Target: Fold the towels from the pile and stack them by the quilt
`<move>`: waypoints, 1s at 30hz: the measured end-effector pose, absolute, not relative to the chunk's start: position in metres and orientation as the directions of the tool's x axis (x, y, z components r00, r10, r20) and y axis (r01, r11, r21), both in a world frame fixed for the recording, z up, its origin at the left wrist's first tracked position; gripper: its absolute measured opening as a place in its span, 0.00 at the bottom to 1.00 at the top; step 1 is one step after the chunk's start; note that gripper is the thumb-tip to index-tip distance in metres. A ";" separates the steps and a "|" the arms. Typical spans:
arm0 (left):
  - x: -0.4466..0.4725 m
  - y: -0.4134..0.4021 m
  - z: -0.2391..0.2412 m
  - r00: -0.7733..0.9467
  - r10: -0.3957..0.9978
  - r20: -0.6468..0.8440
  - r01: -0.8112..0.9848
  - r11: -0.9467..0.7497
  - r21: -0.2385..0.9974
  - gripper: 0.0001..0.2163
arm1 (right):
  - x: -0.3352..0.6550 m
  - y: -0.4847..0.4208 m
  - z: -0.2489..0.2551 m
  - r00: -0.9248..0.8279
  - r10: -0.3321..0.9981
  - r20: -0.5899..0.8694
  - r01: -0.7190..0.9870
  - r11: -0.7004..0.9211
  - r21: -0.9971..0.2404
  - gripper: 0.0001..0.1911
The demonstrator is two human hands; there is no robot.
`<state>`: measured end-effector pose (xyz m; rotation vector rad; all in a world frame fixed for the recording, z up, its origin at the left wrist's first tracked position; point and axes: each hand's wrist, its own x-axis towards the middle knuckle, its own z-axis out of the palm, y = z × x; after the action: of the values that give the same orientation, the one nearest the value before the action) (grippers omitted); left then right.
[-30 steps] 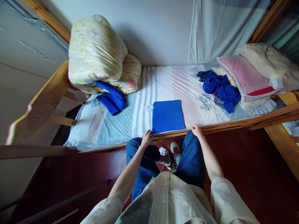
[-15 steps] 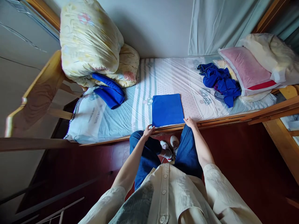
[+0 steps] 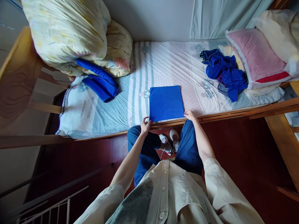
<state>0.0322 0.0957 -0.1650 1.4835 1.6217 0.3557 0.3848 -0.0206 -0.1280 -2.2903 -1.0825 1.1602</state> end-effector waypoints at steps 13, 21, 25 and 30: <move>0.041 0.107 -0.158 0.232 0.906 -0.353 0.655 0.123 0.746 0.21 | 0.380 -0.018 -0.125 0.310 0.866 -0.392 0.622 -0.497 -0.605 0.16; 0.044 0.135 -0.185 0.140 0.985 -0.100 0.544 0.008 0.839 0.07 | 0.391 -0.001 -0.154 0.393 0.905 -0.162 0.510 -0.361 -0.781 0.06; 0.044 0.142 -0.195 0.167 0.981 -0.099 0.439 0.016 0.898 0.11 | 0.397 0.003 -0.165 0.375 0.899 -0.225 0.302 -0.348 -0.888 0.13; 0.043 0.141 -0.201 0.170 0.961 -0.217 0.407 0.132 0.904 0.18 | 0.398 0.006 -0.172 0.383 0.867 -0.319 0.225 -0.423 -0.878 0.20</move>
<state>0.0432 0.1407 -0.2010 1.4451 1.4058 0.6994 0.3983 0.0064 -0.1721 -1.8706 -0.9444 1.0503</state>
